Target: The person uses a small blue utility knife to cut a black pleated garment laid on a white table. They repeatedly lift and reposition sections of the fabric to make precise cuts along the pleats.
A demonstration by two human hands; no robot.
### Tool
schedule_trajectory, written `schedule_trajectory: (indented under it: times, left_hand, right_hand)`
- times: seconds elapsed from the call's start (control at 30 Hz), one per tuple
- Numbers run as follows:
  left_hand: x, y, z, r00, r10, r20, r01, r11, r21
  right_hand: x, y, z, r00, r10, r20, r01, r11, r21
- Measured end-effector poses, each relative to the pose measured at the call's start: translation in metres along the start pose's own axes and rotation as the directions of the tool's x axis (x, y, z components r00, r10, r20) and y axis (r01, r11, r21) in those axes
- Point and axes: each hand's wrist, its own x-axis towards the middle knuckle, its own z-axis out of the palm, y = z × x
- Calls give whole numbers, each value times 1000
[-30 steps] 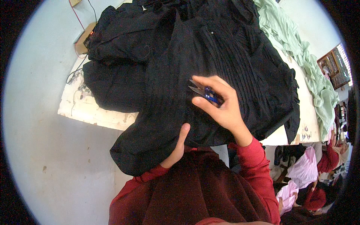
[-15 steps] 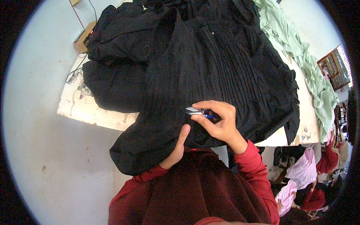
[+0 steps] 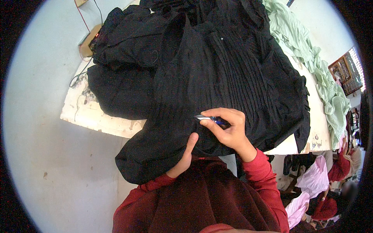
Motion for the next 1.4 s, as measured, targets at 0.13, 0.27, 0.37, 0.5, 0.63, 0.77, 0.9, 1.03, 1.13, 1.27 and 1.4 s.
schedule_trajectory:
  times: [0.13, 0.27, 0.37, 0.5, 0.63, 0.77, 0.9, 1.03, 1.13, 1.27, 1.4]
  left_hand:
    - [2, -5, -4, 996, 75, 58, -81, 989, 125]
    - [3, 5, -4, 988, 131, 81, -151, 932, 330]
    - [1, 21, -1, 979, 193, 67, -203, 882, 424]
    - [3, 31, -3, 951, 266, 155, -303, 723, 621]
    - [5, 9, -10, 911, 245, 333, -403, 703, 586]
    - [-8, -12, -27, 907, 192, 375, -276, 943, 185]
    - [-12, -17, -30, 930, 107, 351, -14, 966, -258]
    - [-13, -12, -20, 941, -208, 266, 318, 811, -491]
    - [-11, -15, -21, 955, -244, 167, 289, 894, -343]
    - [-5, -5, -12, 929, -347, 127, 355, 742, -568]
    - [-3, 12, -6, 956, -210, 205, 289, 801, -525]
  right_hand:
    - [5, -12, -7, 1000, -22, 7, 23, 994, -106]
    - [7, -21, -10, 998, -54, 42, 61, 980, -191]
    - [6, -19, -9, 995, -100, 3, 97, 964, -247]
    - [2, -13, -6, 998, 19, -64, -22, 999, -48]
    - [-2, -33, 2, 999, 14, 39, -18, 993, 120]
    - [-27, -15, 34, 997, -35, 66, 32, 999, 44]
    - [-32, -11, 40, 997, -41, -66, 52, 985, 166]
    - [-37, -6, 48, 996, -48, -74, 65, 970, 236]
    - [-34, -5, 38, 1000, -18, 11, 13, 943, 334]
    - [-24, -9, 12, 1000, 30, -6, -27, 961, 274]
    - [2, -9, 0, 989, -131, 62, 123, 985, 118]
